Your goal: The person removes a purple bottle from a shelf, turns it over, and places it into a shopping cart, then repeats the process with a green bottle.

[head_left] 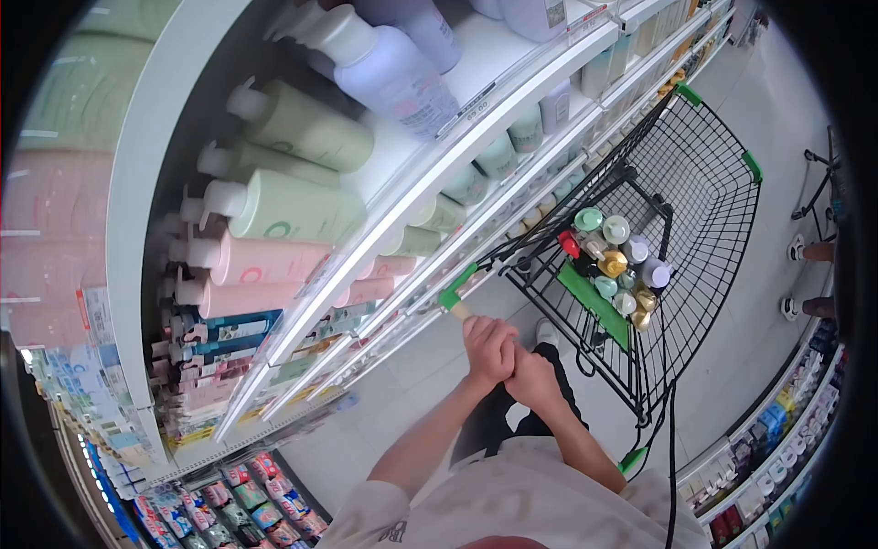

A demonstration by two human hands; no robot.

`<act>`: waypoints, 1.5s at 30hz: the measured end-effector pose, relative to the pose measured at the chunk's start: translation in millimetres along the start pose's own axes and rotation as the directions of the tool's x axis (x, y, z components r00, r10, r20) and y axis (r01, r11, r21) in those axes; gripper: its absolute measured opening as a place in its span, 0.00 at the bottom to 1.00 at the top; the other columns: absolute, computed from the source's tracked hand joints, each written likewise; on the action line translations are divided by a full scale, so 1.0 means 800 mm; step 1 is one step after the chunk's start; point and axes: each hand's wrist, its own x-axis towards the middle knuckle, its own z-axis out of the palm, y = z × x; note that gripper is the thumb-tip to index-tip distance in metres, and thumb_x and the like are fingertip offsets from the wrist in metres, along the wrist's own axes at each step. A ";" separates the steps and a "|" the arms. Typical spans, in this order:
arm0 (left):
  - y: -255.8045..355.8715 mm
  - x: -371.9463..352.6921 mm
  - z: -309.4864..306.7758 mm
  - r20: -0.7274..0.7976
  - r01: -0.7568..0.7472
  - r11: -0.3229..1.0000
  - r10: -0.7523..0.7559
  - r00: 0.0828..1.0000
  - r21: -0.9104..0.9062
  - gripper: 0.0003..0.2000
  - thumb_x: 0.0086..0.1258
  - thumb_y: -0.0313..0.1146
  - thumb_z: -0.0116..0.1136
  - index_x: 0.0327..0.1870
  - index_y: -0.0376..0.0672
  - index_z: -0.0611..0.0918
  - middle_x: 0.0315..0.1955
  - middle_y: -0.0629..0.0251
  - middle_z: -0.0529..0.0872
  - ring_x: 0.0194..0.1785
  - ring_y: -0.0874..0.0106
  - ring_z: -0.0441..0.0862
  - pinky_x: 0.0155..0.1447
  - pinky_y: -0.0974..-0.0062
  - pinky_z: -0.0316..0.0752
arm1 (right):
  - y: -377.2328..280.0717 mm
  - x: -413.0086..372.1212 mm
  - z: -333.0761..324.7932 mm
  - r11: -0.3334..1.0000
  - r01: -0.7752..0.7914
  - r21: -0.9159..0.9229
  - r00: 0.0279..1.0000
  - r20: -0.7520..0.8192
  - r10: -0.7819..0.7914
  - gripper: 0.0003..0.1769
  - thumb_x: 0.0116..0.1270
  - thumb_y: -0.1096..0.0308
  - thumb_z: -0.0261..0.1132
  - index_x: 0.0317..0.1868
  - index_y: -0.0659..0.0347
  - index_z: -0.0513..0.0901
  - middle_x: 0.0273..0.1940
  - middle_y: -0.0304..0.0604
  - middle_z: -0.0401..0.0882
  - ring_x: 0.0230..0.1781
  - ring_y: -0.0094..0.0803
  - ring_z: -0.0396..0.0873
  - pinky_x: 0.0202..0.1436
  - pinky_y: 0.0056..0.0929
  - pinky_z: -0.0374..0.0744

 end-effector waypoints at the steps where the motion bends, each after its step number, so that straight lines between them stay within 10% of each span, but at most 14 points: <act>1: -0.001 -0.001 -0.002 0.013 -0.001 1.000 0.001 1.000 -0.003 0.04 0.50 0.23 0.55 0.23 0.45 0.79 0.20 0.68 0.77 0.29 0.63 0.72 0.44 0.65 0.62 | -0.003 0.000 -0.005 1.000 0.004 0.025 0.999 0.041 -0.005 0.16 0.53 0.73 0.65 0.45 0.60 0.76 0.30 0.55 0.84 0.34 0.58 0.83 0.40 0.53 0.80; 18: -0.016 0.009 -0.001 0.027 0.042 0.999 -0.041 0.999 -0.007 0.03 0.44 0.28 0.55 0.22 0.47 0.78 0.21 0.68 0.76 0.30 0.64 0.71 0.43 0.64 0.62 | 0.004 0.033 -0.011 0.997 -0.009 0.071 0.962 0.271 -0.011 0.12 0.55 0.70 0.64 0.41 0.62 0.79 0.31 0.57 0.84 0.37 0.59 0.83 0.41 0.52 0.80; 45: -0.015 -0.006 -0.001 -0.180 0.000 0.980 -0.036 0.983 -0.197 0.05 0.48 0.25 0.56 0.26 0.45 0.75 0.25 0.68 0.76 0.34 0.64 0.73 0.51 0.65 0.69 | 0.020 0.033 0.003 0.961 0.098 -0.258 0.991 0.109 -0.072 0.14 0.56 0.64 0.67 0.37 0.66 0.81 0.32 0.60 0.84 0.36 0.61 0.82 0.39 0.52 0.80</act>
